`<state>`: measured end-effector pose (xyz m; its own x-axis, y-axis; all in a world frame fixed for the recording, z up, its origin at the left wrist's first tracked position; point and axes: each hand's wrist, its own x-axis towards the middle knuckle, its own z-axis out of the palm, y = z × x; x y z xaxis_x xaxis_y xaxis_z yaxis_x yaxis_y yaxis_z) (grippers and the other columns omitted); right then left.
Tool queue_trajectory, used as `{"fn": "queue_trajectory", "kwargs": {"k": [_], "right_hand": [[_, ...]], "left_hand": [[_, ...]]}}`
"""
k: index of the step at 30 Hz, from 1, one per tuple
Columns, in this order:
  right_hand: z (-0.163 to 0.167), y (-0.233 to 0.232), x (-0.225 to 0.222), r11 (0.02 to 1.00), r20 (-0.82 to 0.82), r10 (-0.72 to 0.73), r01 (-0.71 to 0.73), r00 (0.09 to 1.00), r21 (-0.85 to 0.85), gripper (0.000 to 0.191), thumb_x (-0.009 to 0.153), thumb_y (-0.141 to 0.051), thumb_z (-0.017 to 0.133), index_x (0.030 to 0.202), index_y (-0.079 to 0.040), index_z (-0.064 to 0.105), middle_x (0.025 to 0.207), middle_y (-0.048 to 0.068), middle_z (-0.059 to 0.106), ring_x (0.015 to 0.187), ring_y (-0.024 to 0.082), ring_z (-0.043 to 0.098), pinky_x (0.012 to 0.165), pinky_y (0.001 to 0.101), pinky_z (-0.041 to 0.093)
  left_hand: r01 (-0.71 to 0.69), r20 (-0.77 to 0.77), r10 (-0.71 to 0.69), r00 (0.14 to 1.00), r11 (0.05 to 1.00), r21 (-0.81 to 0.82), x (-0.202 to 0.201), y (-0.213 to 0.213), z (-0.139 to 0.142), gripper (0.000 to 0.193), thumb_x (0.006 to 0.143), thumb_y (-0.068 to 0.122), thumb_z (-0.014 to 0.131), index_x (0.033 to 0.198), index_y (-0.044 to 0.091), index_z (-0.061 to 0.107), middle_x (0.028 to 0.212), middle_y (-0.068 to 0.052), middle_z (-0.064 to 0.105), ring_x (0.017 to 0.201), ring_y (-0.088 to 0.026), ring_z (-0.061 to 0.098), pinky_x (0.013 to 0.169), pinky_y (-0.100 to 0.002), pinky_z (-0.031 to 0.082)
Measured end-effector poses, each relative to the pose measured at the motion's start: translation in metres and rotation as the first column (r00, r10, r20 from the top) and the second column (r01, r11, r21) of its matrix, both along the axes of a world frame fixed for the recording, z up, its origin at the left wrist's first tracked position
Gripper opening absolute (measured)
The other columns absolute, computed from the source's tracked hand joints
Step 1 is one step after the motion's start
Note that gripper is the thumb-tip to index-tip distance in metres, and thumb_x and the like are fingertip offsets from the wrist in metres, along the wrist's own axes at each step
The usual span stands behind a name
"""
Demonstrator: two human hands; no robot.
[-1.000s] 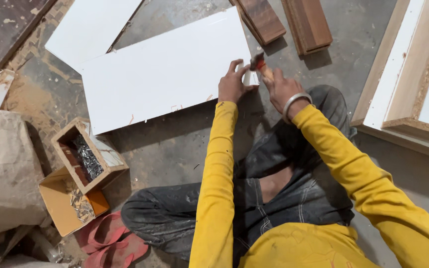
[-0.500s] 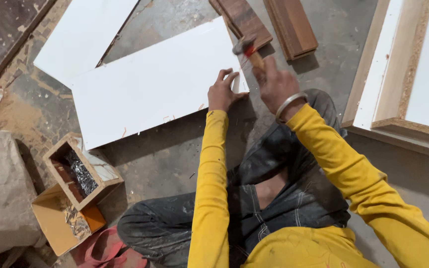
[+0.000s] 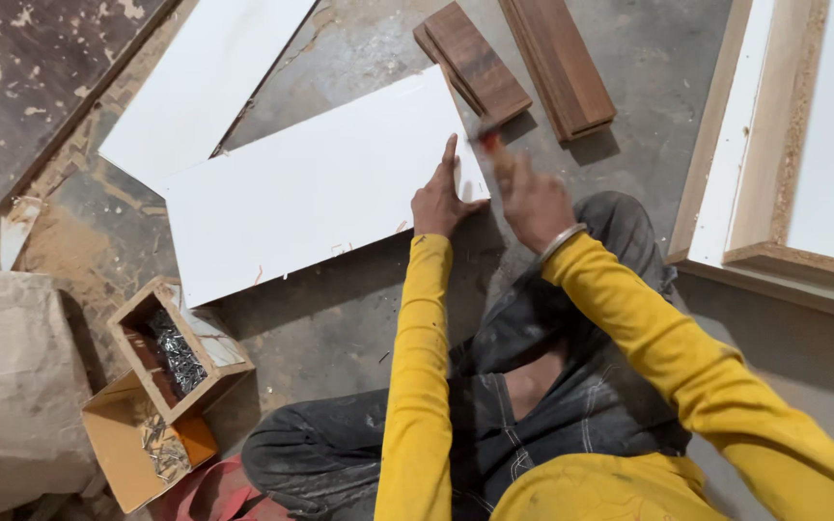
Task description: The person sits on the floor and uses a hammer to drive nails into white rectangular panels. They repeatedly pick up nails, position them on the panel edges, and strike them with the hammer. The person also flips the panels over to work on different sides.
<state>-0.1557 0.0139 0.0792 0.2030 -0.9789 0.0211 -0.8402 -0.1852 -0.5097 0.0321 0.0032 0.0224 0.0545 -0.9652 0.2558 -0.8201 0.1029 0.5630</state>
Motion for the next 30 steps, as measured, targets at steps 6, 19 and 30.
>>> {"fn": "queue_trajectory", "kwargs": {"k": [6, 19, 30], "right_hand": [[-0.008, -0.018, -0.021, 1.0, -0.031, 0.007, -0.007, 0.999, -0.002, 0.038, 0.106, -0.039, 0.047, 0.122, -0.004, 0.047, 0.098, 0.032, 0.069, 0.088, 0.056, 0.063, 0.079, 0.0653, 0.048], [0.005, -0.007, -0.019, 0.994, -0.069, 0.112, -0.111, 0.991, 0.008, 0.038, 0.111, -0.041, 0.047, 0.123, -0.006, 0.049, 0.097, 0.031, 0.071, 0.09, 0.053, 0.065, 0.082, 0.0639, 0.048], [0.016, 0.007, -0.004, 0.998, -0.113, 0.038, -0.032, 0.993, 0.057, 0.031, 0.104, -0.032, 0.048, 0.124, -0.008, 0.048, 0.103, 0.031, 0.071, 0.097, 0.052, 0.066, 0.087, 0.0623, 0.049]], "left_hand": [[0.017, 0.061, -0.015, 0.998, 0.999, -0.037, -0.001, 0.0, 0.002, 0.141, 0.052, 0.048, 0.097, 0.159, 0.018, 0.01, 0.127, -0.007, 0.072, 0.092, -0.036, 0.074, 0.072, -0.047, 0.06], [-0.04, 0.229, 0.015, 0.973, 0.993, 0.108, -0.008, 0.006, 0.009, 0.106, 0.067, 0.063, 0.089, 0.146, 0.013, 0.039, 0.082, -0.019, 0.075, 0.075, -0.04, 0.073, 0.064, -0.049, 0.056], [-0.015, 0.228, -0.005, 0.974, 0.996, 0.087, -0.011, 0.015, 0.028, 0.096, 0.066, 0.063, 0.09, 0.14, 0.015, 0.052, 0.084, -0.02, 0.074, 0.078, -0.04, 0.072, 0.068, -0.05, 0.056]]}}
